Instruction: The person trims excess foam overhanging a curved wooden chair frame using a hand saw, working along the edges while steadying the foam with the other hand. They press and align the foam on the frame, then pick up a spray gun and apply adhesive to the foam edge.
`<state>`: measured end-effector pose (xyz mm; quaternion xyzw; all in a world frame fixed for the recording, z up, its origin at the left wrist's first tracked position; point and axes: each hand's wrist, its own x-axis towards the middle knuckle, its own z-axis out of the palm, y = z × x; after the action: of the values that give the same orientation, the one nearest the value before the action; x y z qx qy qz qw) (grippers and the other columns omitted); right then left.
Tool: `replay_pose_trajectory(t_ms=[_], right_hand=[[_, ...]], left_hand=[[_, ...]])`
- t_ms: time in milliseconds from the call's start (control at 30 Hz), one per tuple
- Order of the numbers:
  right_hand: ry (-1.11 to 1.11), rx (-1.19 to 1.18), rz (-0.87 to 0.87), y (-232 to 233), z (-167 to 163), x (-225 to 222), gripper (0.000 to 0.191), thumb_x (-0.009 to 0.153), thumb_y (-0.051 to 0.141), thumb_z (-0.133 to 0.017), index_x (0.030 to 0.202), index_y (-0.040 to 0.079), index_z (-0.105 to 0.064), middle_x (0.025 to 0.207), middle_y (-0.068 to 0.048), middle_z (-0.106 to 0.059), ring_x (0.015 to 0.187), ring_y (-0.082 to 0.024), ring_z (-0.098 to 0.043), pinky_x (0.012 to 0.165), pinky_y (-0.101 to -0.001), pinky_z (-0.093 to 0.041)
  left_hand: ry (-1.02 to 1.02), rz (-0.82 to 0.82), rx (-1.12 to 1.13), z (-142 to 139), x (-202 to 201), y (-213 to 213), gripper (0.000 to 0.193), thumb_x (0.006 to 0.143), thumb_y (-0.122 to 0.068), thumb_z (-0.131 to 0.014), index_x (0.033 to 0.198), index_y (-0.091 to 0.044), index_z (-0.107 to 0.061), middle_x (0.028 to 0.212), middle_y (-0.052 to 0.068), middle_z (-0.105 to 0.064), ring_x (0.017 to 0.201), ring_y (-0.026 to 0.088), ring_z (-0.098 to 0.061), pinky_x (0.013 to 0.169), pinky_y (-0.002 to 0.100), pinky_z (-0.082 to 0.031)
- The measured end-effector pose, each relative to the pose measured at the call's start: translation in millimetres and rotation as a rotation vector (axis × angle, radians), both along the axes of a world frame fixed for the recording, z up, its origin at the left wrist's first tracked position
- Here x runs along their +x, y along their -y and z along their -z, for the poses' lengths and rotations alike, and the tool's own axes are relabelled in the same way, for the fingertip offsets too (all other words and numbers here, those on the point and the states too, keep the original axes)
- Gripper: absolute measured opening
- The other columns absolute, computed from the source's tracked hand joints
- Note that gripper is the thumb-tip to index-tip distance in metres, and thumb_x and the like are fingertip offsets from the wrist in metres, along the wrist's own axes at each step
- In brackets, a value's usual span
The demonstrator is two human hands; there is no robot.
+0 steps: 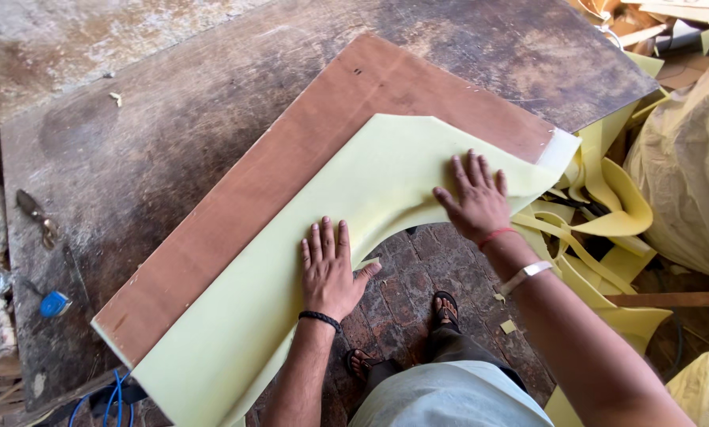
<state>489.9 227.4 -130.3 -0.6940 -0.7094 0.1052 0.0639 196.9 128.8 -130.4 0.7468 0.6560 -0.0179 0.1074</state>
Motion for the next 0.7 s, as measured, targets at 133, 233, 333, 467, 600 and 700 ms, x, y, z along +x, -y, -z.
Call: replay_pose_trajectory(t_ms=[133, 233, 333, 467, 600, 700], right_hand=[[-0.03, 0.028, 0.033, 10, 5, 67, 0.077, 0.101, 0.06, -0.031, 0.164, 0.018, -0.018, 0.172, -0.01, -0.01, 0.158, -0.025, -0.005, 0.126, -0.047, -0.002], [-0.022, 0.09, -0.032, 13, 16, 85, 0.076, 0.102, 0.055, -0.035, 0.164, 0.013, -0.019, 0.172, -0.013, -0.012, 0.159, -0.028, -0.007, 0.126, -0.0487, -0.004], [-0.033, 0.102, -0.083, 12, 22, 89, 0.077, 0.102, 0.054, -0.037, 0.164, 0.011, -0.02, 0.171, -0.015, -0.013, 0.158, -0.029, -0.008, 0.125, -0.0499, -0.004], [-0.062, 0.098, -0.119, 10, 19, 90, 0.078, 0.102, 0.053, -0.041, 0.164, 0.012, -0.02, 0.172, -0.016, -0.013, 0.159, -0.03, -0.008, 0.126, -0.0513, -0.005], [-0.017, 0.07, -0.188, 1, 11, 87, 0.097, 0.088, 0.061, -0.054, 0.162, 0.01, -0.017, 0.169, -0.018, -0.012, 0.157, -0.032, -0.007, 0.124, -0.0511, -0.003], [-0.027, 0.044, -0.313, -13, 8, 69, 0.11, 0.08, 0.068, -0.059, 0.16, 0.007, -0.014, 0.167, -0.019, -0.01, 0.154, -0.033, -0.006, 0.122, -0.0523, -0.001]], left_hand=[[-0.041, 0.025, -0.001, 2, 30, -33, 0.107, 0.089, -0.084, -0.029, 0.163, -0.011, -0.006, 0.168, 0.025, 0.0, 0.156, 0.039, -0.001, 0.124, 0.055, 0.001], [-0.049, 0.04, -0.002, 8, 46, -62, 0.105, 0.089, -0.085, -0.028, 0.164, -0.015, -0.006, 0.168, 0.026, 0.0, 0.155, 0.041, -0.002, 0.123, 0.056, 0.0], [-0.037, 0.063, 0.021, 13, 59, -94, 0.102, 0.09, -0.084, -0.027, 0.165, -0.018, -0.007, 0.168, 0.026, -0.001, 0.155, 0.042, -0.004, 0.123, 0.057, -0.001], [-0.036, 0.075, 0.074, 18, 75, -128, 0.095, 0.093, -0.081, -0.029, 0.165, -0.023, -0.011, 0.17, 0.023, -0.004, 0.156, 0.042, -0.007, 0.124, 0.057, -0.004], [-0.014, 0.038, 0.121, 17, 76, -135, 0.085, 0.098, -0.076, -0.031, 0.166, -0.026, -0.016, 0.171, 0.019, -0.008, 0.158, 0.039, -0.009, 0.126, 0.057, -0.005], [0.034, 0.003, 0.123, 16, 72, -135, 0.082, 0.1, -0.073, -0.034, 0.166, -0.027, -0.019, 0.172, 0.017, -0.009, 0.158, 0.037, -0.01, 0.127, 0.057, -0.005]])
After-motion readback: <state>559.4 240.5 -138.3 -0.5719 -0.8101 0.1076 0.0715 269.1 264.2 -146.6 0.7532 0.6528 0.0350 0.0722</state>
